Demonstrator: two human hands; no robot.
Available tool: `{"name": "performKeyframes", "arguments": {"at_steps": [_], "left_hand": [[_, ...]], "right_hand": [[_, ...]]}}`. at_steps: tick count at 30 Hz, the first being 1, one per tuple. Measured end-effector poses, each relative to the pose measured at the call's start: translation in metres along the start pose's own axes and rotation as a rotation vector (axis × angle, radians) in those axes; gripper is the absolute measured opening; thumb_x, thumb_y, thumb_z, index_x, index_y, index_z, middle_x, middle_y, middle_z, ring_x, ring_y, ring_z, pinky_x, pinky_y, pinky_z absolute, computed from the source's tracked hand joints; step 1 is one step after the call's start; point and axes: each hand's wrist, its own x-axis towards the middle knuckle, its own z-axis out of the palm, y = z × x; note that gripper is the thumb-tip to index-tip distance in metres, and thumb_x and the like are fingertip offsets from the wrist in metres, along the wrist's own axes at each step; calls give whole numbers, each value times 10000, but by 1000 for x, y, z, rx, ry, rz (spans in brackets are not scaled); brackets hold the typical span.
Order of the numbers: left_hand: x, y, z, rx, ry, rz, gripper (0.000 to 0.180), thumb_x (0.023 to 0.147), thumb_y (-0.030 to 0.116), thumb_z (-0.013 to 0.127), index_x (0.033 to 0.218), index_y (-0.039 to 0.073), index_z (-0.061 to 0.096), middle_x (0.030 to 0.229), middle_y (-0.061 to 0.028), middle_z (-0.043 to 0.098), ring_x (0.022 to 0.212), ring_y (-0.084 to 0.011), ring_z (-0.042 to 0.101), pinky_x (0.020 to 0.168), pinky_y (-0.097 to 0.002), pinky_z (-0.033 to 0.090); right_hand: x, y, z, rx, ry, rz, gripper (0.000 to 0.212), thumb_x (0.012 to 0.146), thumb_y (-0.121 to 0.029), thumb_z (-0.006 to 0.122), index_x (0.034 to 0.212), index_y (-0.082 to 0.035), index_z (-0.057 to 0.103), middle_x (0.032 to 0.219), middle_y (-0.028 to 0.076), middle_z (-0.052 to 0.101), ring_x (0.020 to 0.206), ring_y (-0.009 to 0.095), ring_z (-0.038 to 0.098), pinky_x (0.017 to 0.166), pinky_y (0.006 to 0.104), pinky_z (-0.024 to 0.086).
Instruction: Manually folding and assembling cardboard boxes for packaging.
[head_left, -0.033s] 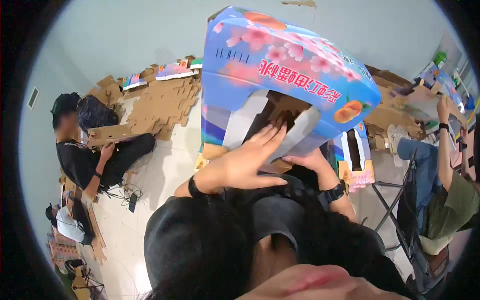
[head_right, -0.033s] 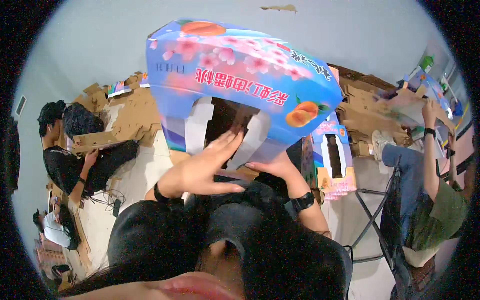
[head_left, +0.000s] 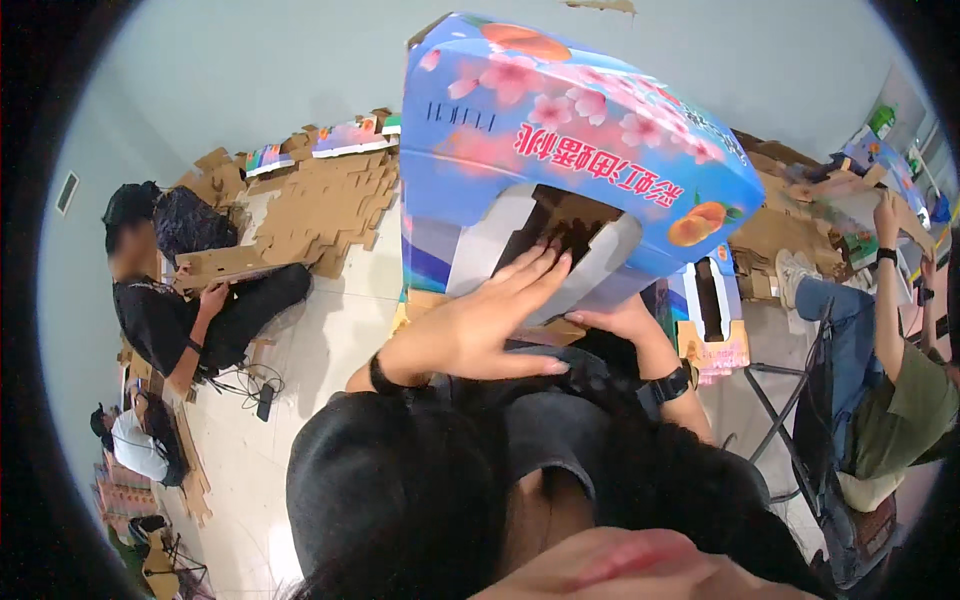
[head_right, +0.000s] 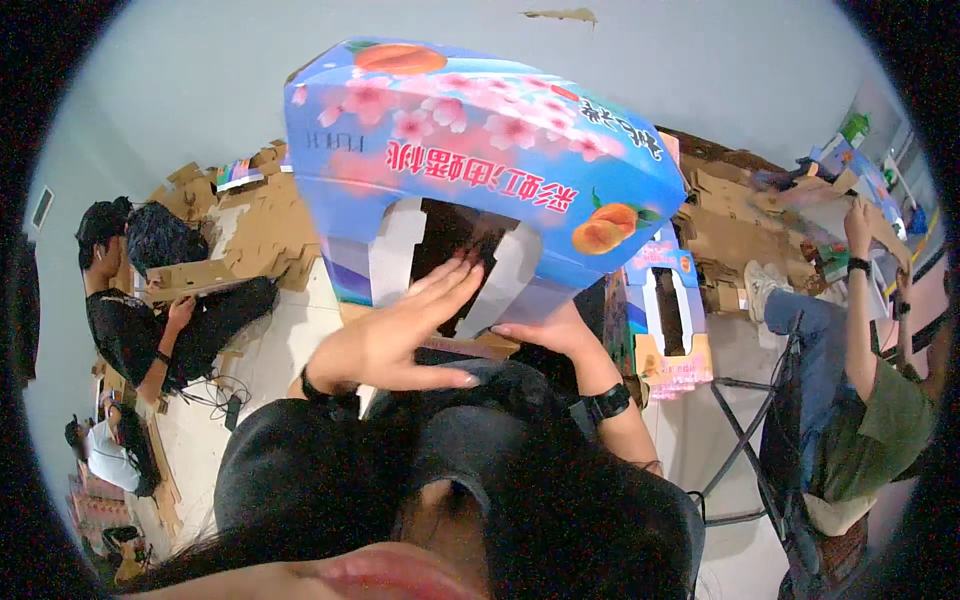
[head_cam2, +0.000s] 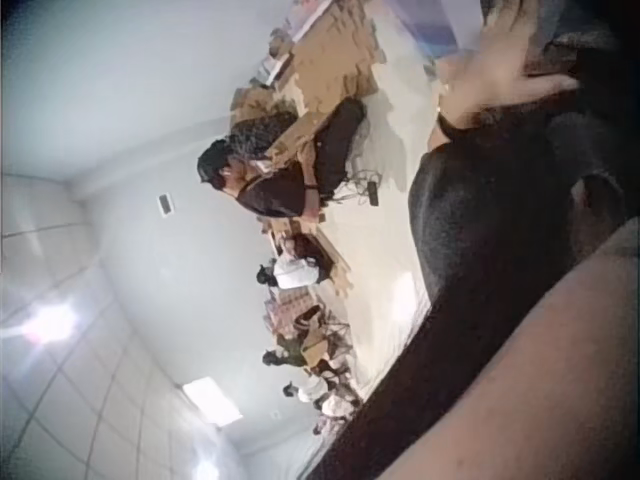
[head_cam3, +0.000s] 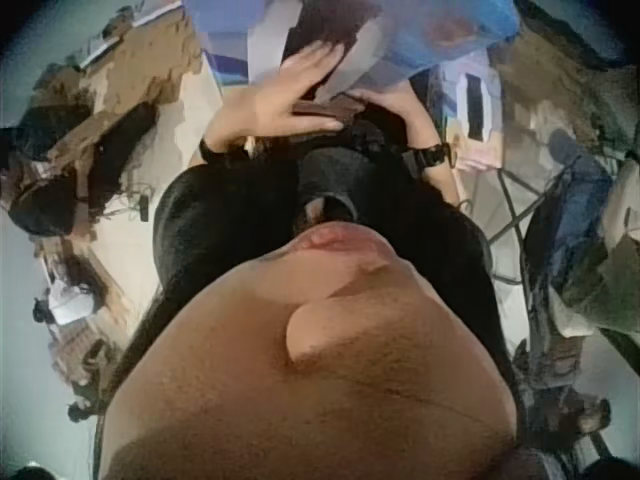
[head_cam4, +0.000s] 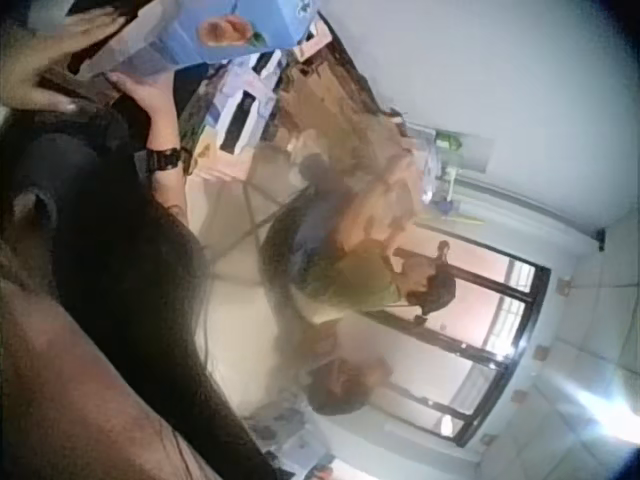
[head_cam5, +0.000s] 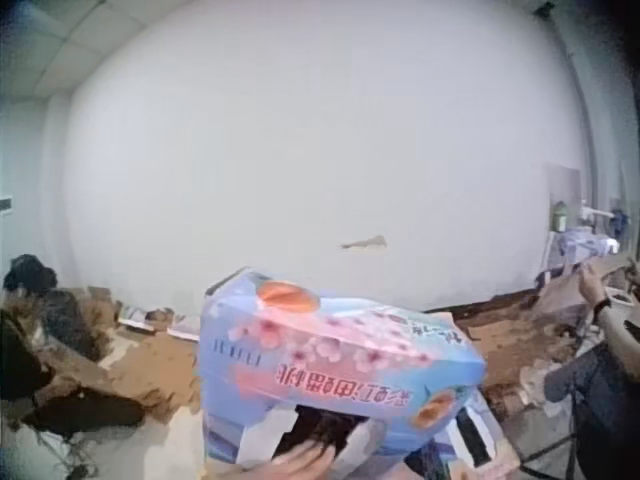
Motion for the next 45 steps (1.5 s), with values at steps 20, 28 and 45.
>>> {"name": "performKeyframes", "arguments": {"at_steps": [20, 28, 45], "left_hand": [[-129, -62, -14, -161, 736, 69, 915, 661, 448, 773, 1321, 6, 318, 1296, -171, 416, 1093, -331, 499, 887, -441, 458], [-107, -71, 1, -679, 1120, -223, 655, 667, 396, 707, 1159, 14, 500, 1159, -134, 530, 1014, -274, 535, 840, -410, 438], [-214, -151, 37, -818, 1035, 263, 642, 733, 483, 644, 1139, 7, 500, 1117, -136, 552, 992, -268, 550, 816, -397, 457]], "right_hand": [[-18, 11, 0, 22, -235, 202, 306, 750, -247, 750, 937, -16, 680, 972, 57, 671, 901, 136, 600, 833, 289, 454], [-9, -2, 8, 67, -266, 194, 309, 711, -224, 764, 941, -32, 688, 993, 86, 652, 991, 197, 567, 890, 338, 419], [-2, 41, 24, -32, -142, -54, 1006, 558, -299, 866, 1353, -31, 310, 1291, 124, 416, 1188, 250, 414, 972, 355, 346]]}}
